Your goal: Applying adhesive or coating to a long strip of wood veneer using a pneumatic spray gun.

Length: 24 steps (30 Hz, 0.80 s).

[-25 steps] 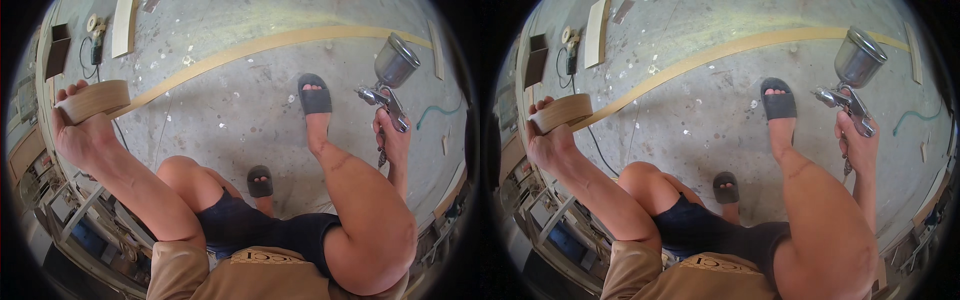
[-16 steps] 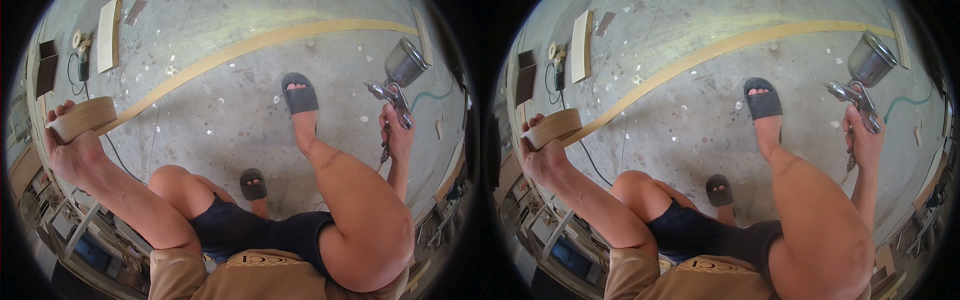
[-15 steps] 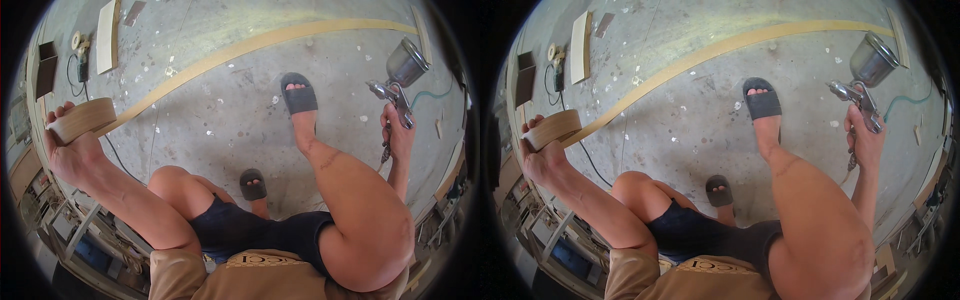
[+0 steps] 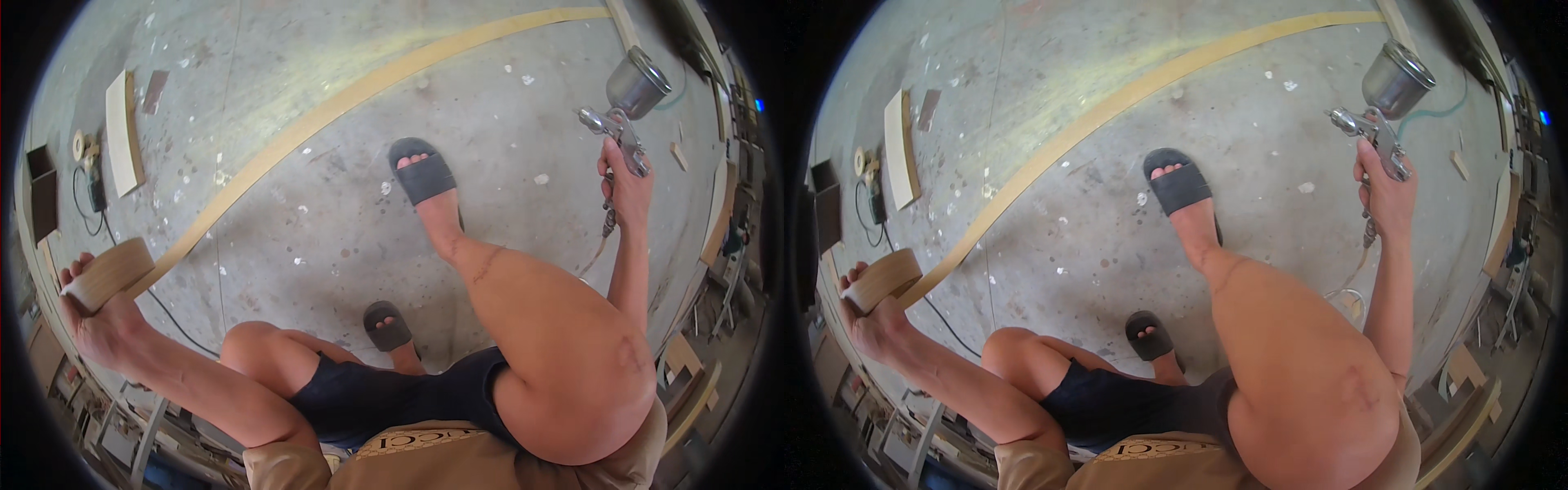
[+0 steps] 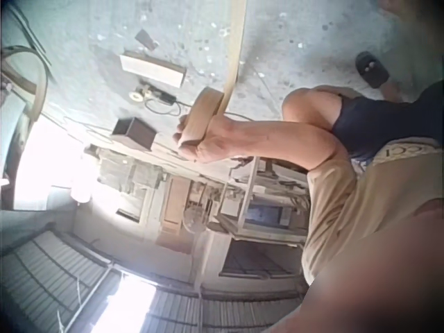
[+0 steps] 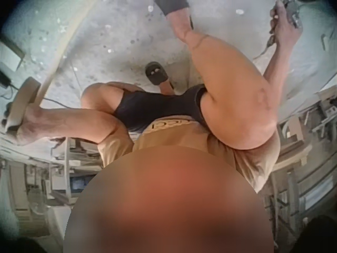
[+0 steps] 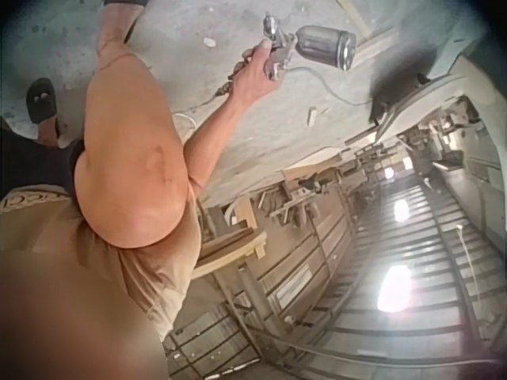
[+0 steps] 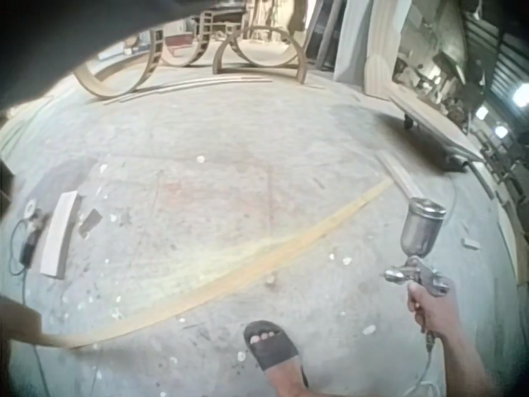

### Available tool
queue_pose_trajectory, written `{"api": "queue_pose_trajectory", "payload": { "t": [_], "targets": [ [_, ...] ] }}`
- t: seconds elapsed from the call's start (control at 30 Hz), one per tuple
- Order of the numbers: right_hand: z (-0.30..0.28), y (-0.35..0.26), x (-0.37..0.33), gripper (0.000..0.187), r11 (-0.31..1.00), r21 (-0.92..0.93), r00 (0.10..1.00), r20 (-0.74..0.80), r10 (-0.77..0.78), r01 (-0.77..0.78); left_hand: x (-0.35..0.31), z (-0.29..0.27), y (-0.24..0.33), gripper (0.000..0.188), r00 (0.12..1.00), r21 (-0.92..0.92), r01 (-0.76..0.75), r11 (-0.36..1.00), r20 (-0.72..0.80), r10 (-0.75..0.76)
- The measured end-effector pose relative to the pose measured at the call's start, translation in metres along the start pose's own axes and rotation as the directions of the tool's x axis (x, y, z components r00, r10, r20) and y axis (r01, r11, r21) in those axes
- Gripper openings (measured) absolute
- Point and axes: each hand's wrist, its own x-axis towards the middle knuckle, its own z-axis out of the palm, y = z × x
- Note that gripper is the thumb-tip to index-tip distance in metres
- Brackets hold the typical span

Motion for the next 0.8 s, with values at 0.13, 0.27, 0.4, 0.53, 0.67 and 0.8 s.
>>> {"api": "queue_pose_trajectory", "payload": {
  "t": [0.13, 0.27, 0.4, 0.53, 0.67, 0.8],
  "targets": [
    [-0.010, 0.004, 0.009, 0.042, 0.999, 0.027, 0.998, -0.057, -0.027, 0.028, 0.001, 0.002, -0.001, 0.030, 1.000, -0.020, 0.007, 1.000, 0.003, -0.007],
    [-0.018, 0.007, 0.018, 0.030, 0.998, 0.033, 0.990, -0.136, -0.040, 0.045, 0.004, -0.003, -0.004, 0.030, 0.998, -0.020, 0.012, 1.000, 0.056, -0.011],
    [-0.031, 0.019, 0.034, 0.024, 1.000, 0.017, 0.984, -0.175, -0.019, 0.023, 0.007, -0.006, -0.005, 0.029, 0.997, -0.057, 0.034, 0.998, 0.075, -0.029],
    [-0.039, 0.021, 0.044, 0.027, 1.000, 0.010, 0.981, -0.194, -0.025, 0.028, 0.001, 0.002, -0.004, 0.029, 0.999, -0.013, 0.011, 1.000, 0.031, -0.010],
    [-0.043, 0.025, 0.053, 0.029, 0.998, 0.001, 0.959, -0.276, -0.059, 0.062, 0.002, 0.000, -0.004, 0.029, 0.999, -0.010, 0.010, 1.000, 0.050, -0.009],
    [-0.054, 0.033, 0.066, 0.027, 0.997, 0.006, 0.940, -0.334, -0.071, 0.077, -0.002, 0.004, -0.007, 0.028, 1.000, -0.010, 0.008, 1.000, 0.028, -0.008]
  ]
}}
